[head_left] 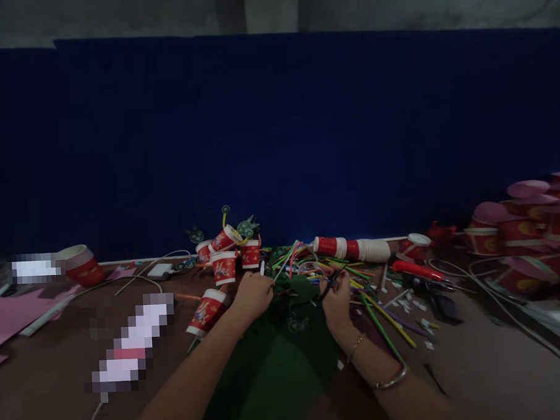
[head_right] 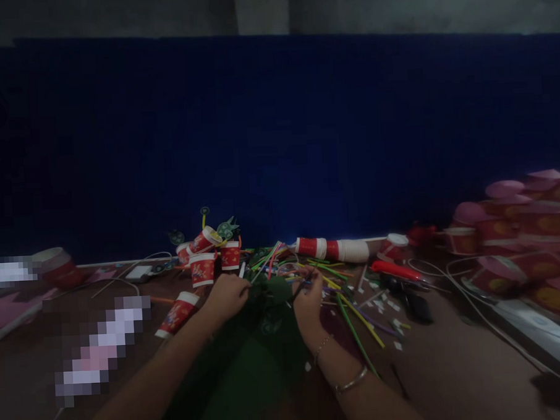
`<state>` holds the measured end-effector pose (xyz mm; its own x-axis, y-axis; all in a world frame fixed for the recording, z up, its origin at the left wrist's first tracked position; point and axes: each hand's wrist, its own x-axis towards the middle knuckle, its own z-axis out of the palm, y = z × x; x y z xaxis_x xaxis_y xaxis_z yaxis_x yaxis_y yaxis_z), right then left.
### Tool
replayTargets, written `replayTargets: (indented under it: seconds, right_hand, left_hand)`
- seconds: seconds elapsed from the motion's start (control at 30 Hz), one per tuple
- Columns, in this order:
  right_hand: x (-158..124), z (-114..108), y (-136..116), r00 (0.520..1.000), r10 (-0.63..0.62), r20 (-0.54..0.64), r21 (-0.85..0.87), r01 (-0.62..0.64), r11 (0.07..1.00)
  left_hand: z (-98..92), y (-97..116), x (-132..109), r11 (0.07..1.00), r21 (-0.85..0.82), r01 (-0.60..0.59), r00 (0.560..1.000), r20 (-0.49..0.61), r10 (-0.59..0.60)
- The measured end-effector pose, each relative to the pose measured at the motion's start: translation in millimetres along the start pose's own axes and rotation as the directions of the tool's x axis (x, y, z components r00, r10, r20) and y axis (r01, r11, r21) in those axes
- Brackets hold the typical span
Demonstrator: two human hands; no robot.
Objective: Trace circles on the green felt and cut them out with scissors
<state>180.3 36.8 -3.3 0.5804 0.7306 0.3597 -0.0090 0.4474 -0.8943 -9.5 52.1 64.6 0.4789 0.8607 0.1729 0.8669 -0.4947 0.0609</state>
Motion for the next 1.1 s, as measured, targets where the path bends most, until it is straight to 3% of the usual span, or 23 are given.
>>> replayTargets:
  seconds: [0.27,0.53,0.7,0.9,1.1]
  right_hand:
    - [0,1,0,1.0,0.009,0.01,0.036,-0.01,0.999]
    - [1,0,2,1.0,0.002,0.005,0.019,-0.002,1.0]
    - [0,1,1,0.998,-0.001,0.057,-0.139,0.009,0.99]
    - [-5,0,-2,0.959,-0.137,0.248,-0.381,0.227,0.897]
    - [-7,-1,0,0.907,-0.191,0.376,-0.42,0.351,0.837]
  left_hand:
    - [-25.2,-17,5,0.986,-0.043,0.163,0.977,-0.134,-0.167]
    - [-19.9,-16,6,0.984,-0.067,0.168,0.973,-0.149,-0.176]
    - [-18.9,-15,8,0.985,-0.079,0.151,0.975,-0.155,-0.162]
    - [-21.4,-10,4,0.991,-0.06,0.12,0.971,-0.199,-0.129]
    - [-15.2,2,-7,0.999,-0.031,0.042,0.974,-0.221,-0.048]
